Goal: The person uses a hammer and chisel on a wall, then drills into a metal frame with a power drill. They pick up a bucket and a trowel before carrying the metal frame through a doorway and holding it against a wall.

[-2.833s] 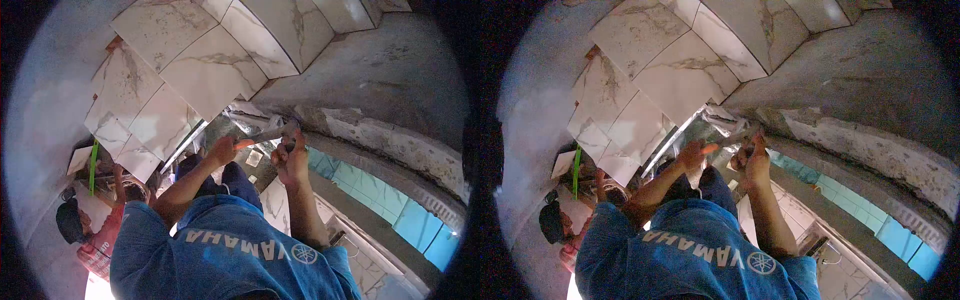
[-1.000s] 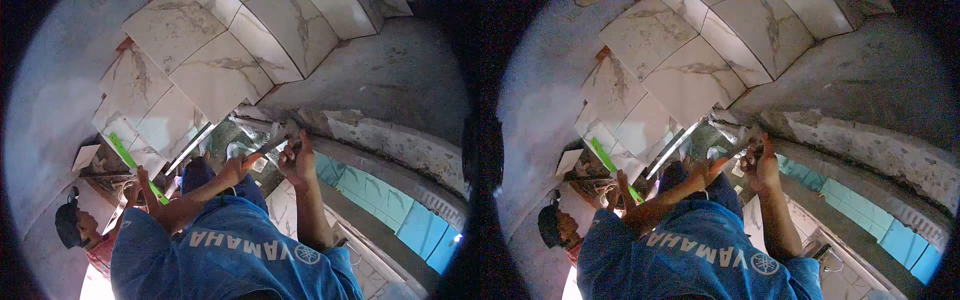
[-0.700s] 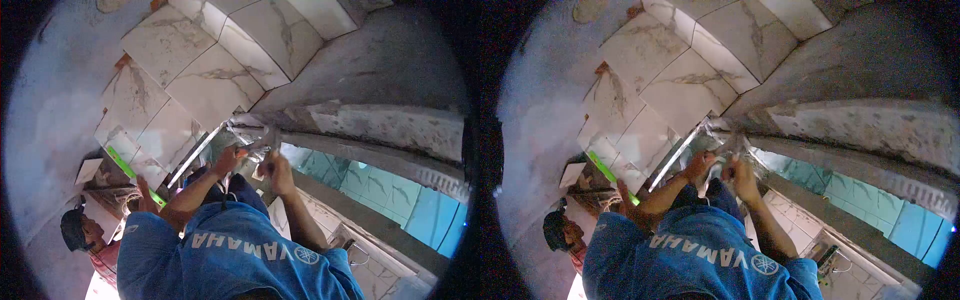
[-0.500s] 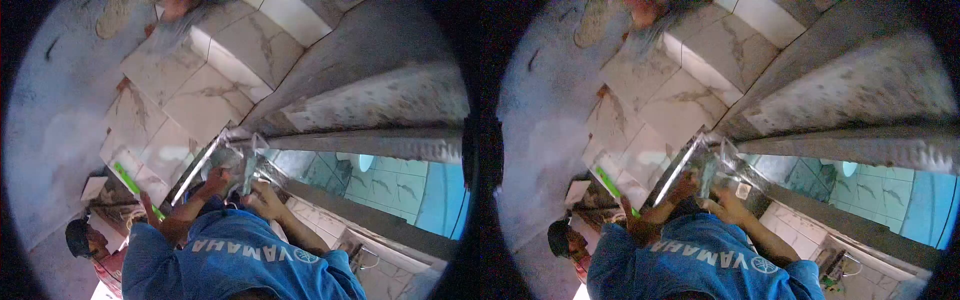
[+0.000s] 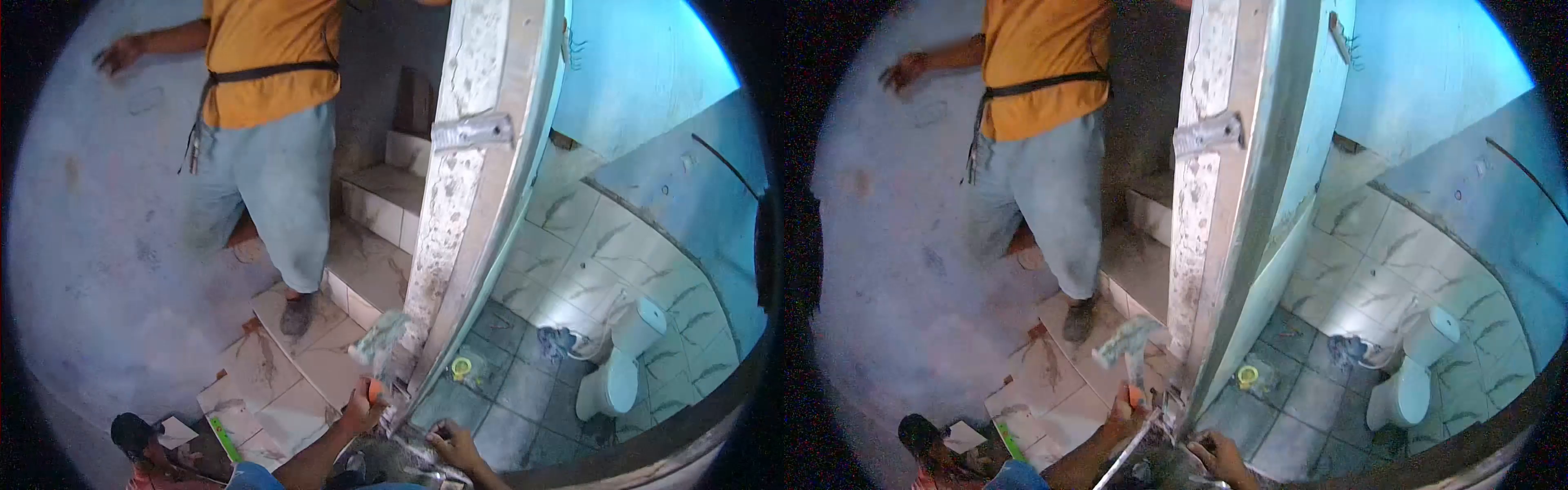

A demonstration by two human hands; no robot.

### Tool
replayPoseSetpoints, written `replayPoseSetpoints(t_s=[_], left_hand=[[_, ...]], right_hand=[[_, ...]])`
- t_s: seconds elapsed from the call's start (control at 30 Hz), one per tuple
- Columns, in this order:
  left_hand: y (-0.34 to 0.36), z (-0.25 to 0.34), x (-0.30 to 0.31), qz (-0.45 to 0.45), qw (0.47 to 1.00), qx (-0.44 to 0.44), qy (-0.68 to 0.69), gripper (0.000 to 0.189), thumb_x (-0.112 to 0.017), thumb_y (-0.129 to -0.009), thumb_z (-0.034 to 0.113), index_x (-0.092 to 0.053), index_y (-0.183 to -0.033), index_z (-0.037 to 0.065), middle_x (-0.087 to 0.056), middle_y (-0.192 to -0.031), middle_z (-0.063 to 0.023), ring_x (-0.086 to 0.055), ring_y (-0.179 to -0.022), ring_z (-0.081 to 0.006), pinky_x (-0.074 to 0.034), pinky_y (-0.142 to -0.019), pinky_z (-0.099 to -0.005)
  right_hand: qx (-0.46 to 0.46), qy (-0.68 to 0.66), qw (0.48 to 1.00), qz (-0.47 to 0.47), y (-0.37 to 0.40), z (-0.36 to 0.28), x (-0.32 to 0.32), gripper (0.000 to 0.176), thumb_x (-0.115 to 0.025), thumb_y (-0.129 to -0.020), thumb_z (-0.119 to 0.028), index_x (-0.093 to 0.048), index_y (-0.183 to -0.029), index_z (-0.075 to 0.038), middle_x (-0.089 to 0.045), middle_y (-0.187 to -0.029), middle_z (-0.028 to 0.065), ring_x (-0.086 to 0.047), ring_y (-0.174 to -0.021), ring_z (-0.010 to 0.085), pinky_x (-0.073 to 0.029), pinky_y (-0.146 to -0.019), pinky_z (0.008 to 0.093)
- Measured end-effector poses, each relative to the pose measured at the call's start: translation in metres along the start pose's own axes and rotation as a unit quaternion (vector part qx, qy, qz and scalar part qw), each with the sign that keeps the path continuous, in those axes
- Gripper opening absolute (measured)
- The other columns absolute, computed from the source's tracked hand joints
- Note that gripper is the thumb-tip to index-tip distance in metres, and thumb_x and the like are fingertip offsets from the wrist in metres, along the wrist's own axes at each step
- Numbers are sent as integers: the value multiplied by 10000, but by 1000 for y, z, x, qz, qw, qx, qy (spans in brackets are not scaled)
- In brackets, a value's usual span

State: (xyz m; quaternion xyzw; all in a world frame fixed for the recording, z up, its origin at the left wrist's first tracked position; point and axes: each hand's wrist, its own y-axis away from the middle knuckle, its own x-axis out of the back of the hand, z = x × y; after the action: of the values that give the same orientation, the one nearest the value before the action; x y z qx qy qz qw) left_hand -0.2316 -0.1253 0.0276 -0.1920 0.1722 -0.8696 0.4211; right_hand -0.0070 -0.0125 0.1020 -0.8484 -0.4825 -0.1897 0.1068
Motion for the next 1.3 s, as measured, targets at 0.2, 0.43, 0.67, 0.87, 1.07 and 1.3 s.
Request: replayPoseSetpoints(t_s=[0.2,0.43,0.67,0.87,1.07,1.3], left_hand=[[-77,174,13,-36,987,-12,157,253,-392,-945,247,-373,-1053,19,-430,-657,-9,-445,-524,-78,-383,-466,-242],[-143,281,36,-12,987,-41,156,276,-375,-955,325,-359,-981,51,-414,-621,-13,-410,-411,-70,-352,-350,-229],[-180,311,48,-18,987,-47,152,342,-388,-945,380,-369,-988,41,-408,-617,-19,-399,-386,-72,-346,-337,-225],[-173,307,54,-59,996,-42,49,395,-381,-945,414,-367,-1030,29,-401,-618,-17,-390,-392,-75,-340,-348,-222],[-159,347,82,-99,994,33,29,363,-457,-929,360,-391,-1038,20,-422,-643,-17,-407,-438,-78,-350,-371,-232],[-152,393,117,-174,984,-3,-25,443,-512,-896,183,-289,-1248,32,-473,-735,-44,-485,-507,-91,-404,-417,-220]], right_hand=[[17,-67,997,27,34,45,21,183,-611,-854,-192,-547,-827,-23,-577,-703,22,-527,-625,91,-424,-571,248],[17,-106,992,74,51,62,39,208,-588,-872,-194,-522,-787,-16,-573,-669,36,-529,-594,92,-436,-566,252],[13,-108,988,107,56,86,38,254,-612,-848,-215,-517,-745,-4,-528,-639,55,-473,-603,120,-406,-575,285],[-10,-107,988,112,57,95,35,256,-616,-841,-228,-538,-768,4,-540,-649,67,-480,-614,136,-409,-592,291],[12,-33,996,81,55,99,36,206,-563,-890,-190,-502,-797,-16,-557,-650,32,-542,-601,115,-434,-580,253],[41,-101,993,45,24,49,52,201,-570,-886,-189,-479,-810,-26,-542,-709,37,-534,-625,105,-433,-583,254]])
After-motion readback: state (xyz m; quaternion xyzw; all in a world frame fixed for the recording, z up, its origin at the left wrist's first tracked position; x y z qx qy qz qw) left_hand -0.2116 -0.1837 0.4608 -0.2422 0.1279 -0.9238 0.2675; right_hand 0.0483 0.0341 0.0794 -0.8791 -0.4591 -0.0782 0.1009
